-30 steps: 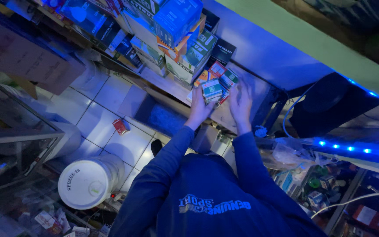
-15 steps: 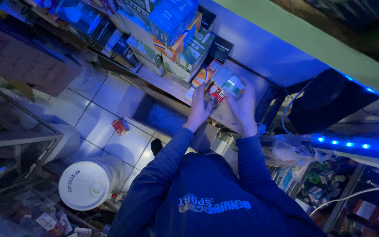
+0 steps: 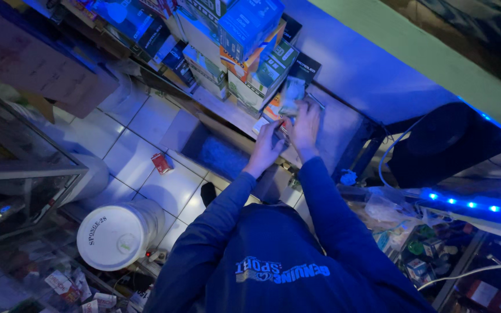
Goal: The person sorts boxes of light bulbs by removing them from one cardboard container, inspecting the packaging, and placing them into another box or onto a shelf in a storage area.
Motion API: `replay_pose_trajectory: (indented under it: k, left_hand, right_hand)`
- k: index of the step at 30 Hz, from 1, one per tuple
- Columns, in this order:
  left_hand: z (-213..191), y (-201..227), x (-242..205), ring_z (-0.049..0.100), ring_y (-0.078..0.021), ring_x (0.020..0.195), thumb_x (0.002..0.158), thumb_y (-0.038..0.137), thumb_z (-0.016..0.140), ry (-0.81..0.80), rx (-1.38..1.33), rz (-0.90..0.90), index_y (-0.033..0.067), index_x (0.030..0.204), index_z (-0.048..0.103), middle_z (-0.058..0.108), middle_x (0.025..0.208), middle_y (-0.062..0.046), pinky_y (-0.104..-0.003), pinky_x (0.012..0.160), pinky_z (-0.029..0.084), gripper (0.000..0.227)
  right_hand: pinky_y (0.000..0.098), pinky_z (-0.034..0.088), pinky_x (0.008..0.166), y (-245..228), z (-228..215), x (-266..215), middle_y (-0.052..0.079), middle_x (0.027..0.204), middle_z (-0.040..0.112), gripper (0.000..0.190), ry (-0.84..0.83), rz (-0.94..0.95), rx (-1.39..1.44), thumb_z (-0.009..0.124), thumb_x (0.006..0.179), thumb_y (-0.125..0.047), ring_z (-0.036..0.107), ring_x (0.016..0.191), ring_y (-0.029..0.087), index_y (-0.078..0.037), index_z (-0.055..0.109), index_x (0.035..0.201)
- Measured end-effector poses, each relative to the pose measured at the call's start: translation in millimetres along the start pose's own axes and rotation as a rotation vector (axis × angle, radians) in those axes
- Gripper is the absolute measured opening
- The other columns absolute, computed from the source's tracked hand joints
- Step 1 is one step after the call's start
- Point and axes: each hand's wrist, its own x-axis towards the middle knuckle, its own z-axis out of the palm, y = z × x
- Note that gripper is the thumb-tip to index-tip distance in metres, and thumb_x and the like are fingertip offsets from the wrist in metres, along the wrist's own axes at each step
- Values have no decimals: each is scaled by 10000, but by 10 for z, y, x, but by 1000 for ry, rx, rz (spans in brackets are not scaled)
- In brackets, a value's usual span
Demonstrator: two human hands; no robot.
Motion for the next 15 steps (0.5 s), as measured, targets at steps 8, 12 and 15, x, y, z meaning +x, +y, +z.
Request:
replay_pose_trajectory:
  k: [8, 12, 15]
  left_hand:
    - [-44, -18, -24, 565, -364, 1260, 847, 2, 698, -5, -15, -59, 50, 1464, 483, 559, 1309, -192, -416, 1106, 448, 655]
    - [-46, 1, -51, 580, -350, 1260, 813, -19, 665, -9, -23, -86, 44, 1460, 487, 564, 1314, -186, -411, 1101, 462, 674]
    - [-72, 80, -76, 618, -318, 1225, 840, -7, 643, 2, -118, -153, 51, 1466, 498, 575, 1319, -172, -392, 1073, 504, 646]
  right_hand:
    - [473, 457, 1062, -31, 21, -121, 231, 1346, 503, 621, 26, -7, 92, 794, 832, -69, 530, 1242, 419, -52, 545, 1400]
    - [457, 437, 1116, -227, -161, -245, 228, 1367, 496, 560, 104, 75, 199, 762, 906, -81, 522, 1293, 403, -30, 531, 1413]
    - [451, 405, 1165, -439, -346, -385, 220, 1415, 492, 555, 106, 58, 287, 736, 947, -93, 493, 1367, 389, -9, 505, 1445]
